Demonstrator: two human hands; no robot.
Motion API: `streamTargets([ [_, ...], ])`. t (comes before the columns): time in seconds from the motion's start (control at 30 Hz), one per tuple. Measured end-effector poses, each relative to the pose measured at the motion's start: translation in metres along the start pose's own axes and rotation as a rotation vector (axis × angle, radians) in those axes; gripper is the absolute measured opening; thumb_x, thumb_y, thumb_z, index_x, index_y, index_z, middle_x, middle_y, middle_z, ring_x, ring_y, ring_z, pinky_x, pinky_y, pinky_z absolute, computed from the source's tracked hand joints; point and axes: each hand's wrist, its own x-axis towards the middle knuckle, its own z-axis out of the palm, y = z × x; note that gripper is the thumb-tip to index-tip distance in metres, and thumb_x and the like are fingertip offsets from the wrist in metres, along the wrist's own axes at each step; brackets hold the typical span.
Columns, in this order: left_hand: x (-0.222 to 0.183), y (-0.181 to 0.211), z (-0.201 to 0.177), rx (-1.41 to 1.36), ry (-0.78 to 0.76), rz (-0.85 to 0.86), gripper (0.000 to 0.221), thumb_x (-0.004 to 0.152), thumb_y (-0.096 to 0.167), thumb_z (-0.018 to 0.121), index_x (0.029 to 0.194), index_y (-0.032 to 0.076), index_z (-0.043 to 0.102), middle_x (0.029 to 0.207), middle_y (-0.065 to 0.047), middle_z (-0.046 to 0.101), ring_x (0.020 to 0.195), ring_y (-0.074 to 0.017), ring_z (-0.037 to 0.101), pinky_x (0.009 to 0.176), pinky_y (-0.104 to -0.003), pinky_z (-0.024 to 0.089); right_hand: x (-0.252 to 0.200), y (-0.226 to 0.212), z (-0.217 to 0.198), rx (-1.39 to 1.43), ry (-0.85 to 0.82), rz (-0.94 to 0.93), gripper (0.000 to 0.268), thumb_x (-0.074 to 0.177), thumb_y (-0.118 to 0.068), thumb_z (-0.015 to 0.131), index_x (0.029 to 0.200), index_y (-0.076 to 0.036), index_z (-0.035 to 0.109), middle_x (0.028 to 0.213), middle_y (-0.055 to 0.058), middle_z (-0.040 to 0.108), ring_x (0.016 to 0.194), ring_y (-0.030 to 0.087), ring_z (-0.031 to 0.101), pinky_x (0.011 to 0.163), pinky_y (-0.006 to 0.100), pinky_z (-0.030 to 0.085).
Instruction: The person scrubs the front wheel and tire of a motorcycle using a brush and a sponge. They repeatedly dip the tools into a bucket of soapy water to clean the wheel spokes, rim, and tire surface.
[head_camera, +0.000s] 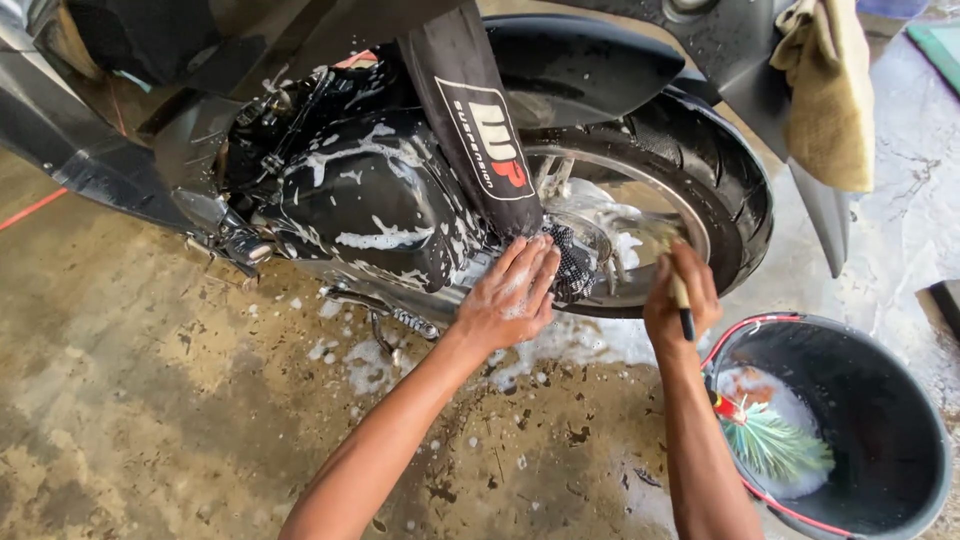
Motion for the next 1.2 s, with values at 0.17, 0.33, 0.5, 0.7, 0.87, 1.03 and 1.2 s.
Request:
streamTargets([
  [0.17,0.002,-0.002,-0.009,-0.019,-0.413,-0.032,0.061,0.097,0.033,0.035,0.144,-0.002,0.053,0.146,-0.023,0.056,0.145,-0.0282,0.043,0.128,-0.045,0.013,-0.009,-0.012,0.023,0.005,0.017,0.071,0.02,0.099,-0.006,0.075,0.119,-0.003,0.076,0.106,0.019,0.074,0.096,0.039,0.072,0.083,0.046,0.056],
  [0.33,0.003,-0.001,-0.008,-0.038,-0.623,-0.046,0.065,0.1,0.037,0.029,0.151,-0.001,0.044,0.153,-0.023,0.048,0.15,-0.0282,0.036,0.128,-0.045,0.006,0.013,-0.062,0.016,0.435,-0.079,0.478,0.022,0.104,-0.001,0.064,0.125,0.005,0.069,0.103,0.027,0.072,0.093,0.027,0.068,0.086,0.045,0.058],
  [0.5,-0.004,0.0,0.009,0.04,-0.016,-0.012,0.056,0.087,0.03,0.049,0.131,-0.003,0.063,0.128,-0.024,0.067,0.132,-0.0293,0.057,0.124,-0.045,0.03,0.013,-0.035,-0.015,0.035,0.017,0.113,0.019,0.109,-0.006,0.065,0.124,0.004,0.07,0.106,0.025,0.07,0.096,0.043,0.071,0.084,0.047,0.056],
  [0.7,0.004,-0.003,-0.012,0.012,-0.551,-0.003,0.065,0.098,0.037,0.033,0.147,-0.002,0.049,0.148,-0.024,0.054,0.147,-0.0283,0.041,0.128,-0.046,0.01,0.014,-0.058,0.032,0.205,-0.162,0.163,0.018,0.099,-0.007,0.073,0.117,-0.004,0.076,0.097,0.018,0.075,0.091,0.04,0.073,0.082,0.047,0.057],
  [0.87,-0.004,-0.002,0.001,0.003,-0.411,-0.015,0.062,0.099,0.036,0.035,0.145,-0.001,0.051,0.146,-0.023,0.056,0.146,-0.0281,0.043,0.128,-0.046,0.013,0.037,-0.073,0.023,0.237,-0.224,0.142,0.017,0.099,-0.007,0.072,0.116,-0.007,0.076,0.104,0.016,0.076,0.096,0.039,0.073,0.082,0.046,0.057],
  [1.03,-0.004,0.0,-0.001,0.022,-0.442,-0.014,0.063,0.099,0.037,0.032,0.145,-0.001,0.052,0.146,-0.023,0.056,0.146,-0.0284,0.043,0.128,-0.045,0.012,0.029,-0.057,0.038,0.258,-0.23,0.111,0.016,0.099,-0.009,0.072,0.115,-0.008,0.076,0.109,0.015,0.076,0.099,0.038,0.073,0.084,0.045,0.057],
  [1.2,-0.005,-0.002,0.003,0.005,-0.208,-0.025,0.058,0.094,0.033,0.04,0.137,0.0,0.06,0.137,-0.022,0.063,0.14,-0.0265,0.05,0.127,-0.044,0.022,0.028,-0.039,0.043,0.106,-0.213,-0.014,0.015,0.098,-0.012,0.075,0.113,-0.012,0.076,0.101,0.014,0.078,0.09,0.039,0.074,0.078,0.046,0.058],
])
